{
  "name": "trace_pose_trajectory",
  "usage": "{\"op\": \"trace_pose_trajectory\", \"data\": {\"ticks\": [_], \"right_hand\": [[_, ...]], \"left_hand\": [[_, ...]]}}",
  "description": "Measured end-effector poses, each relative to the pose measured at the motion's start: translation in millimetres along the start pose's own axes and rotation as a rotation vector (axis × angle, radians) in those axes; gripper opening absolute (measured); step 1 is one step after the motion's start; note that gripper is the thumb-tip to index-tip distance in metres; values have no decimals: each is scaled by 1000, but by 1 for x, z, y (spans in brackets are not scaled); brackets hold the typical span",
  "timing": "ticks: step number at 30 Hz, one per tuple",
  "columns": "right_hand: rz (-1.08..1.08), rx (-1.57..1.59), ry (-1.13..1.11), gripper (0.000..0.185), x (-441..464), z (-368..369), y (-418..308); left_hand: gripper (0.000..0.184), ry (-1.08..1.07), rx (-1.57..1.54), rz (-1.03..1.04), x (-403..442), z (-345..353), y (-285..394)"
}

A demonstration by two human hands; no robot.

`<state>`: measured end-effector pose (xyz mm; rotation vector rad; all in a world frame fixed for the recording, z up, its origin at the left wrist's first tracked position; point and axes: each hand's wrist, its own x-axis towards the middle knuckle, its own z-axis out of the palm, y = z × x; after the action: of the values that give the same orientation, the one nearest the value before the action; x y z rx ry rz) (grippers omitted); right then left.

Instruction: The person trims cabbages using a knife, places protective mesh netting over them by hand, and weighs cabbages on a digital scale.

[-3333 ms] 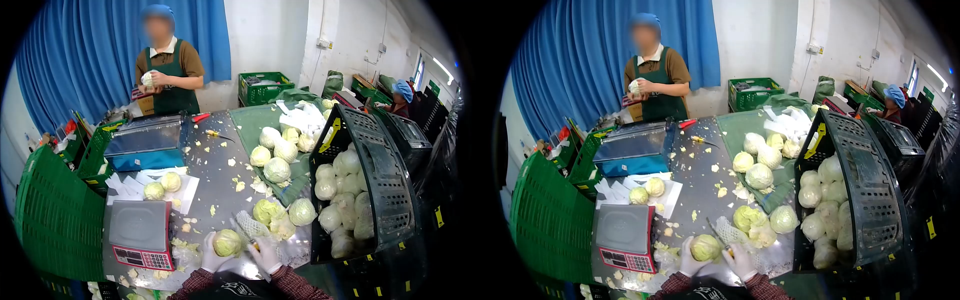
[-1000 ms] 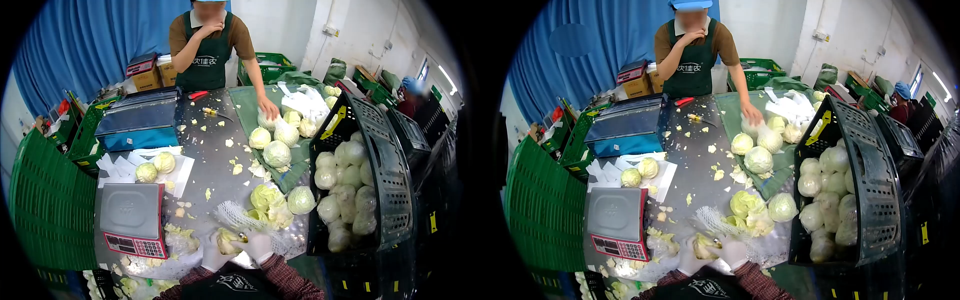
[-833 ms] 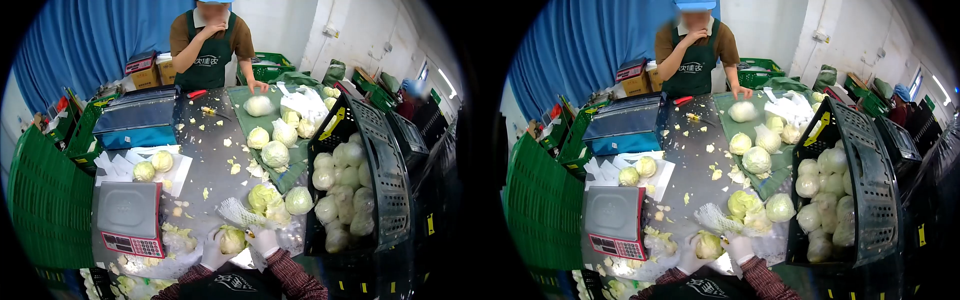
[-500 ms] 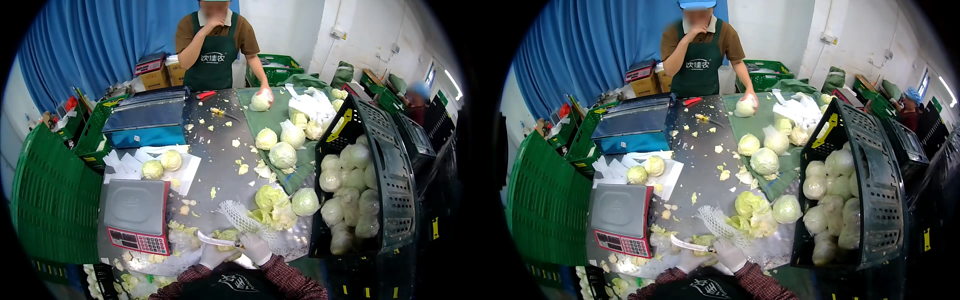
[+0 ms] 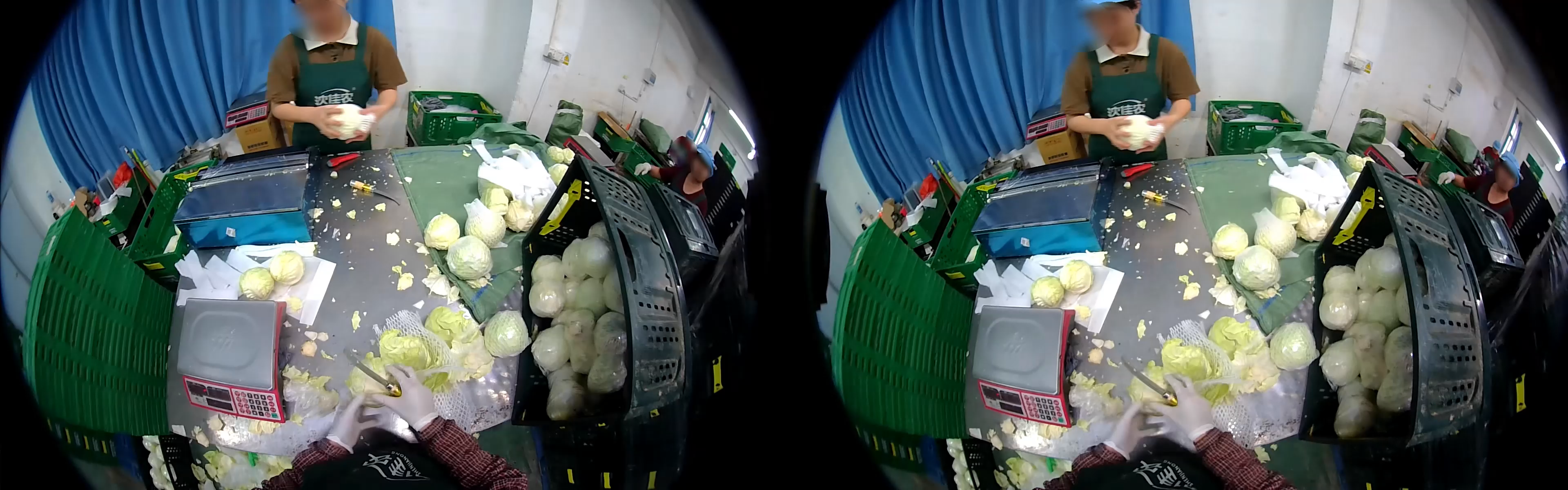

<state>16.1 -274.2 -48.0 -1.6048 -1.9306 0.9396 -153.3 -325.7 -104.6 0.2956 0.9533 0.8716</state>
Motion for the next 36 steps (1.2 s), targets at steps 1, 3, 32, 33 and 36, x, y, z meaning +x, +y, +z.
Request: {"op": "trace_pose_trajectory", "data": {"ticks": [1,3,32,33,36], "right_hand": [[5,0,3,63,6,1,9],[-124,-38,-33,65,17,1,28],[-6,-54,509,58,12,-74,32],[-23,-19,554,58,10,-81,22],[-24,-98,166,59,-7,-53,-2]], "left_hand": [[74,-3,3,-5,-1,2,5],[94,442,1129,923,-3,7,16],[114,402,1426,896,15,39,-4],[114,384,1441,904,13,34,-1],[114,338,1262,762,18,39,11]]}}
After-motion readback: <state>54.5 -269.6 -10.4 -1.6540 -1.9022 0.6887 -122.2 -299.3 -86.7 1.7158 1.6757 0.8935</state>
